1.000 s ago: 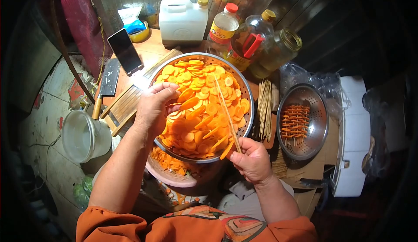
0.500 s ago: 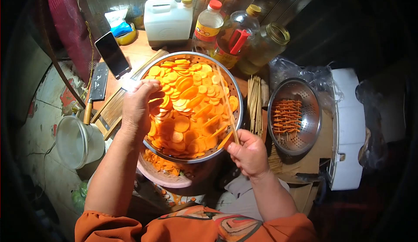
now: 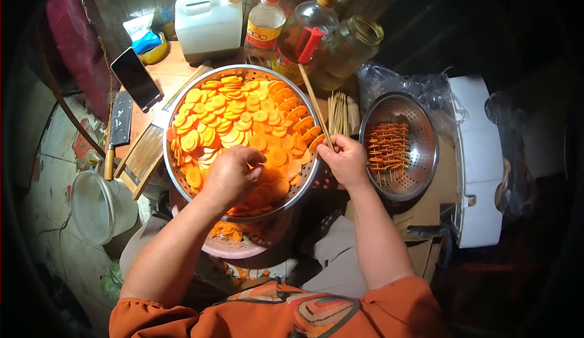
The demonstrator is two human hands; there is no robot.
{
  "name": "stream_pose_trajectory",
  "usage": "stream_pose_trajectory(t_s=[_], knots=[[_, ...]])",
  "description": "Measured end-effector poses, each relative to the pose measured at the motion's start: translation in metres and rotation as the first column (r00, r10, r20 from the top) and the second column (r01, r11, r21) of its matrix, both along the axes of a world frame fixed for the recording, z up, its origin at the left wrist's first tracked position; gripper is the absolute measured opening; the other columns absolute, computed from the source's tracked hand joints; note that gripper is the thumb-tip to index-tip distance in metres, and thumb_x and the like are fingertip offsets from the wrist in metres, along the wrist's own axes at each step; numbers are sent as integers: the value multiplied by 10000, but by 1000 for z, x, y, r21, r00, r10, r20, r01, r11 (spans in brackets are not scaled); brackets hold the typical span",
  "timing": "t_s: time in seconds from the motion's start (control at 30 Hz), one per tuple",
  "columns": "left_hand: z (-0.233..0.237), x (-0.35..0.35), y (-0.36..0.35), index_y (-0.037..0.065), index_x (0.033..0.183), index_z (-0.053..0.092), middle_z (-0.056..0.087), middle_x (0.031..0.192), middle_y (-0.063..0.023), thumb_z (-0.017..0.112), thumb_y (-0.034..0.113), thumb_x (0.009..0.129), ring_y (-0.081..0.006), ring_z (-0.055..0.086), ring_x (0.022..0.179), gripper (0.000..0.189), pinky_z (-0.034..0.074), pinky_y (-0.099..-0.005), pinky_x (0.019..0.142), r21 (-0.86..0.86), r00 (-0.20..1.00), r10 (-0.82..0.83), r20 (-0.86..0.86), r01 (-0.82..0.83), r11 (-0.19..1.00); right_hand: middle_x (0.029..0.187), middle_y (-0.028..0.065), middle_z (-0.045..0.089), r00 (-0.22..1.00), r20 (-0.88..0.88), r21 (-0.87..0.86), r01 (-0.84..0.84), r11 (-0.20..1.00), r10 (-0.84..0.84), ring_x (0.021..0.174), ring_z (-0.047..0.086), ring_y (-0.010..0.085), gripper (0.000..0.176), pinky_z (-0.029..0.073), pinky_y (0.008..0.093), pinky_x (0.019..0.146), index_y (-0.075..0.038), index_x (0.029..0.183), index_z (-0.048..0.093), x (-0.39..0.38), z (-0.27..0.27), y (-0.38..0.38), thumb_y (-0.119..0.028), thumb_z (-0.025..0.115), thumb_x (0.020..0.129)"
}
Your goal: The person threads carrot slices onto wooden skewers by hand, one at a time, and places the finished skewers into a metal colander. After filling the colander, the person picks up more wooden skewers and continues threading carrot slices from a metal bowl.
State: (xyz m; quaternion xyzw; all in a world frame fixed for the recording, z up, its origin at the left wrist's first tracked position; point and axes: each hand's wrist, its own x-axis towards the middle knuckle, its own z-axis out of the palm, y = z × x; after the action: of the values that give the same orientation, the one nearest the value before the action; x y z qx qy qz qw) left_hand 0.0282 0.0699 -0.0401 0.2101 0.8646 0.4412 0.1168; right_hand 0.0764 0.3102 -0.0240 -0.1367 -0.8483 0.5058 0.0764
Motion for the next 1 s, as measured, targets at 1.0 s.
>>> stream_pose_trajectory(t_s=[1.0], knots=[[32, -38, -41, 60, 932, 542, 617, 784, -31, 587, 34, 797, -110, 585, 568, 145, 490, -197, 518, 514, 583, 45, 811, -747, 421, 623, -38, 532, 894, 290, -619, -95, 779, 340, 529, 454, 11, 194, 355, 164, 479, -21, 1037, 563, 47, 59, -71, -101, 601, 865]])
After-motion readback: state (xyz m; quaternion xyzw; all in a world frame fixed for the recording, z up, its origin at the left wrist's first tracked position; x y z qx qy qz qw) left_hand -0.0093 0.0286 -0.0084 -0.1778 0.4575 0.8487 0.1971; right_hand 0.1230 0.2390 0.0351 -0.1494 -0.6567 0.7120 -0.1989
